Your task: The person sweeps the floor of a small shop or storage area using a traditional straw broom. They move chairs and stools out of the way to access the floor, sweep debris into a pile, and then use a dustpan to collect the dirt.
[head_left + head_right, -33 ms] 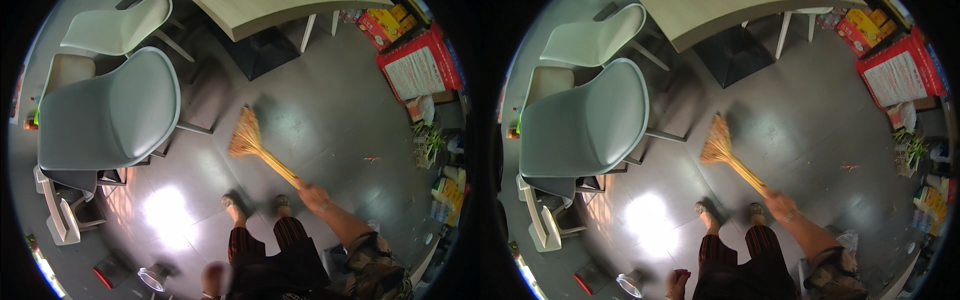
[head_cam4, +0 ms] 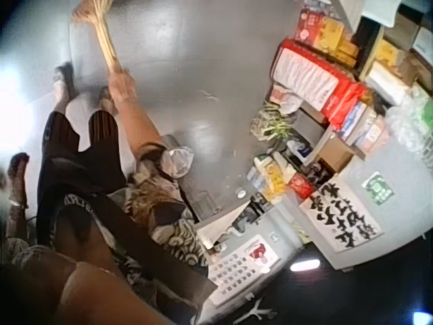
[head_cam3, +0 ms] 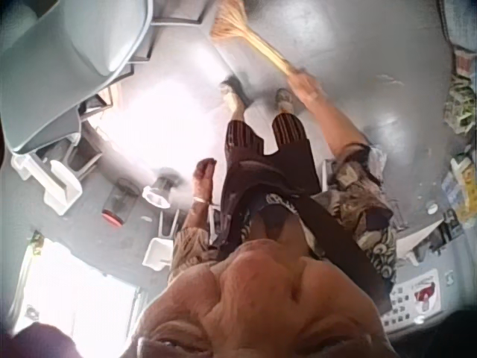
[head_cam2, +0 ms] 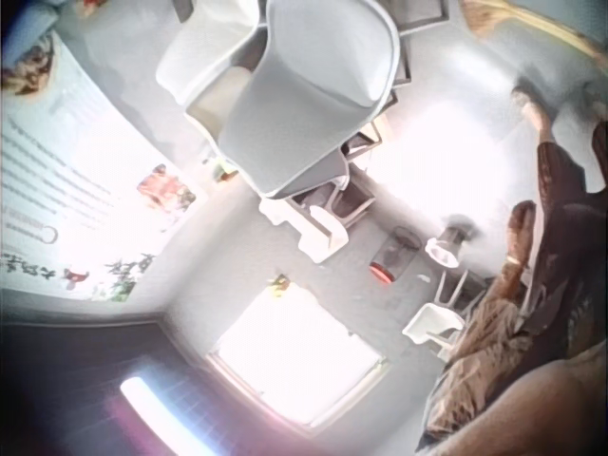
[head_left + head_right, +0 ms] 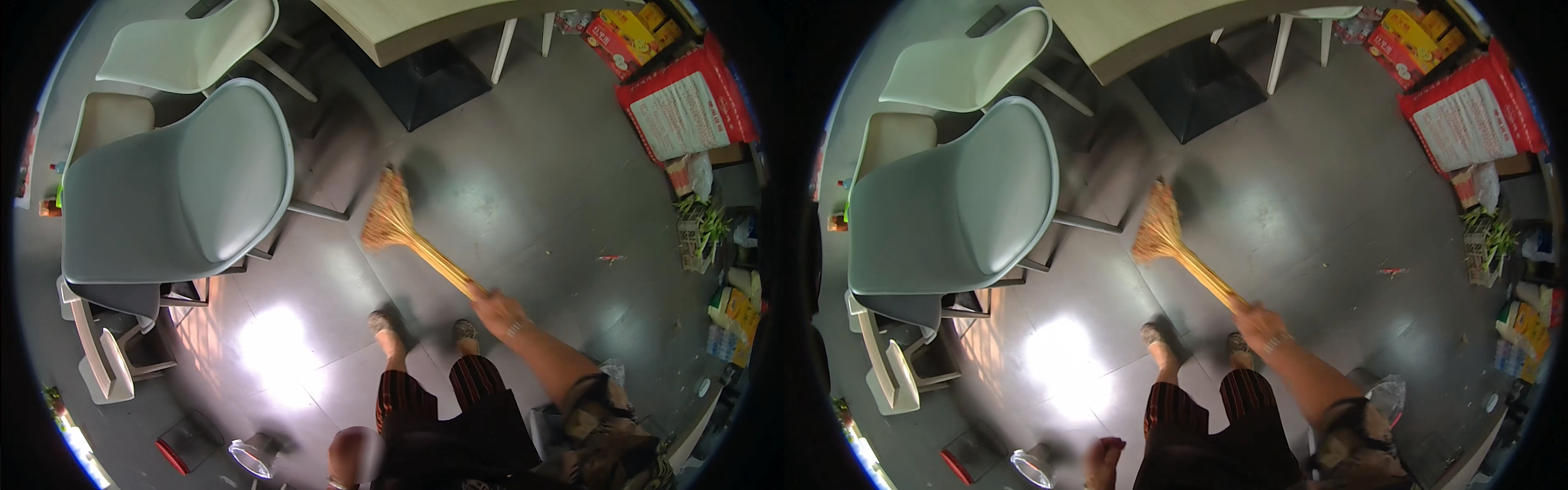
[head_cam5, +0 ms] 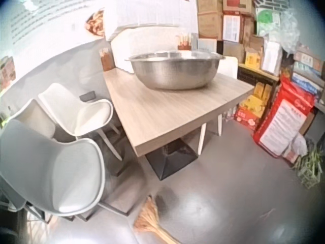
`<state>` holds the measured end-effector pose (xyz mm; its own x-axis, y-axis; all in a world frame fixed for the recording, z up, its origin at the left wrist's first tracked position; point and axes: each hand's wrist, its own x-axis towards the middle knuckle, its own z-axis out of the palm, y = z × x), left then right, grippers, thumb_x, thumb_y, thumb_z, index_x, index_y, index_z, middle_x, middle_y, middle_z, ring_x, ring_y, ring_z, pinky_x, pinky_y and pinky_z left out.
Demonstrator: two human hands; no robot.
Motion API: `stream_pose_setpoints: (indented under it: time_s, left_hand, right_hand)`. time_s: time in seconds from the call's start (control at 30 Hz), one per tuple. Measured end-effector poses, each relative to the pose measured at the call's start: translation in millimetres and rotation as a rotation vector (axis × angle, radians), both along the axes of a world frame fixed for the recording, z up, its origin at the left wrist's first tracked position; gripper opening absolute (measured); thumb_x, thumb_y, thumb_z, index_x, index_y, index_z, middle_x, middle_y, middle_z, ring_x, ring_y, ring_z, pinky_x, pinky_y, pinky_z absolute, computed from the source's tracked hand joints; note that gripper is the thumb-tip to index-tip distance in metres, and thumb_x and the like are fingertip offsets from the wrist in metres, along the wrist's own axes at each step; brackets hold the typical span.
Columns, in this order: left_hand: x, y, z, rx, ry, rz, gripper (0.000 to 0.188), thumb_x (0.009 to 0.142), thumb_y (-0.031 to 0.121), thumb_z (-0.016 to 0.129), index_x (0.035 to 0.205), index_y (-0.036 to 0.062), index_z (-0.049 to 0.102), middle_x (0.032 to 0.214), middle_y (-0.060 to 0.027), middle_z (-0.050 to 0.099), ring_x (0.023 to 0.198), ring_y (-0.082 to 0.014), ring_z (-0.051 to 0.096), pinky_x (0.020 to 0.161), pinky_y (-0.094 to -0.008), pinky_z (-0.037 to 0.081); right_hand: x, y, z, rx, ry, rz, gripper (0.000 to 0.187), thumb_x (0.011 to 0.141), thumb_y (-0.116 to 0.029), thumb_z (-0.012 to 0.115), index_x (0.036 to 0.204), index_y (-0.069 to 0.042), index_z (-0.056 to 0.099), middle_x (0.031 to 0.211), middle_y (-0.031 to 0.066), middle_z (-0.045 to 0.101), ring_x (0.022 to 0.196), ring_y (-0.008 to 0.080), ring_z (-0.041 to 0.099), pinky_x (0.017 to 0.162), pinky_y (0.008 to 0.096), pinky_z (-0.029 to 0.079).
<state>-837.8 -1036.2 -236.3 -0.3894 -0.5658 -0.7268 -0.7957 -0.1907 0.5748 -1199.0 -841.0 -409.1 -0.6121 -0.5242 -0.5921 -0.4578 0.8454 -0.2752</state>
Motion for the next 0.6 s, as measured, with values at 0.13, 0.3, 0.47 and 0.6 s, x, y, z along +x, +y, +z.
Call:
stream_pose_setpoints:
  time_s: [0.13, 0.3, 0.47, 0.6]
  left_hand:
    - [-162.5, -75.9, 68.5, -0.229, 0.22, 0.016, 0.016, 0.089, 0.005, 0.057, 0.1, 0.0011, 0.067, 0.099, -0.0085, 0.066, 0.096, -0.0153, 0.059, 0.086, -0.0291, 0.043]
    - [-268.1, -152.9, 114.0, -0.444, 0.786, -0.343, 0.034, 0.095, 0.03, 0.046, 0.096, -0.0011, 0.058, 0.1, -0.019, 0.059, 0.103, -0.0328, 0.054, 0.096, -0.0456, 0.038]
    - [-306.0, -181.0, 143.0, -0.454, 0.861, -0.432, 0.053, 0.102, 0.044, 0.029, 0.094, -0.0004, 0.057, 0.089, -0.0169, 0.058, 0.081, -0.0252, 0.053, 0.092, -0.0429, 0.038]
    - [-331.1, -178.7, 156.0, -0.488, 0.761, -0.672, 0.052, 0.102, 0.042, 0.035, 0.101, -0.0047, 0.056, 0.083, -0.0155, 0.059, 0.061, -0.0124, 0.046, 0.083, -0.0376, 0.042]
  right_hand:
    - [-48.6, -100.2, -37.6, -0.06, -0.011, -0.067, 0.047, 0.094, -0.035, 0.05, 0.138, -0.024, 0.036, 0.086, 0.0212, 0.062, 0.071, 0.036, 0.065, 0.067, 0.0466, 0.054]
    - [-64.9, 5.2, -45.7, 0.013, -0.234, -0.318, 0.051, 0.094, -0.034, 0.049, 0.141, -0.026, 0.031, 0.089, 0.017, 0.066, 0.079, 0.0359, 0.065, 0.071, 0.0456, 0.052]
    - [-23.4, 98.0, -4.2, 0.22, -0.096, -0.453, 0.054, 0.095, -0.036, 0.047, 0.144, -0.024, 0.028, 0.093, 0.0224, 0.066, 0.083, 0.0411, 0.064, 0.073, 0.0477, 0.051]
    - [-9.1, 45.2, 30.9, 0.173, -0.135, -0.498, 0.055, 0.096, -0.039, 0.042, 0.147, -0.024, 0.025, 0.093, 0.0225, 0.065, 0.085, 0.0391, 0.064, 0.076, 0.0477, 0.051]
